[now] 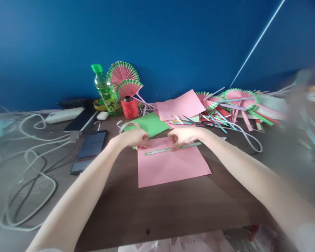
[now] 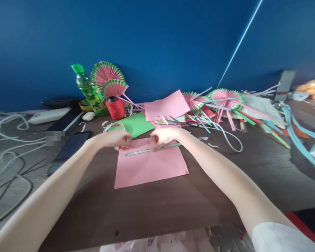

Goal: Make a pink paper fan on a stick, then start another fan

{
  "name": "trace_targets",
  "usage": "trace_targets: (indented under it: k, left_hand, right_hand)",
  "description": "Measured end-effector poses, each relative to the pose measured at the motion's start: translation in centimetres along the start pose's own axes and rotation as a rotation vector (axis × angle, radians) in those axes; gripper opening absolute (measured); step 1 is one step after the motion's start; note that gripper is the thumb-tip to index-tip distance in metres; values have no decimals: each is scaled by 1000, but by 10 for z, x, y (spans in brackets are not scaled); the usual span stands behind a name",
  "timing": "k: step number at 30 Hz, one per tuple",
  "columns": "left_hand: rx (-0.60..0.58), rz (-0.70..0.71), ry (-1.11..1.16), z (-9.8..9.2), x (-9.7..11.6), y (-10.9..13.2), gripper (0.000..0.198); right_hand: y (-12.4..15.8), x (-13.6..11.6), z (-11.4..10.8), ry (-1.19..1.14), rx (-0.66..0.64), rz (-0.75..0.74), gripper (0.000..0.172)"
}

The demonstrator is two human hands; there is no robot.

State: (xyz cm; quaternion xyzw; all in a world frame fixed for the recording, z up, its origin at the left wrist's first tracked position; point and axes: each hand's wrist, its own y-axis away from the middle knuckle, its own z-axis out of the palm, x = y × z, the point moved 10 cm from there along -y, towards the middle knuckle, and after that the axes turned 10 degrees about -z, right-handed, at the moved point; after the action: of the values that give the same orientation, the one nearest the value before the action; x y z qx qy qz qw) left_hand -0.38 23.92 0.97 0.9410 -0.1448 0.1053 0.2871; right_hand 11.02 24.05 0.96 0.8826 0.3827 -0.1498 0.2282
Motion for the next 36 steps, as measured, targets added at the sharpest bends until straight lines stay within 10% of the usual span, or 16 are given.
trace_targets:
  k: [6,15,36]
  left_hand:
    - [69,-43,71,-13,-19,-4,26]
    - [127,200,-14,-1,44,9,21]
    - [41,213,98,4,59,19,20]
  right_hand:
    - [0,-1,0,-20,10,-11,27]
    - [-2,-15,-1,-121,63,-49,18]
    - [3,-30,-11,-219,87,-185,14]
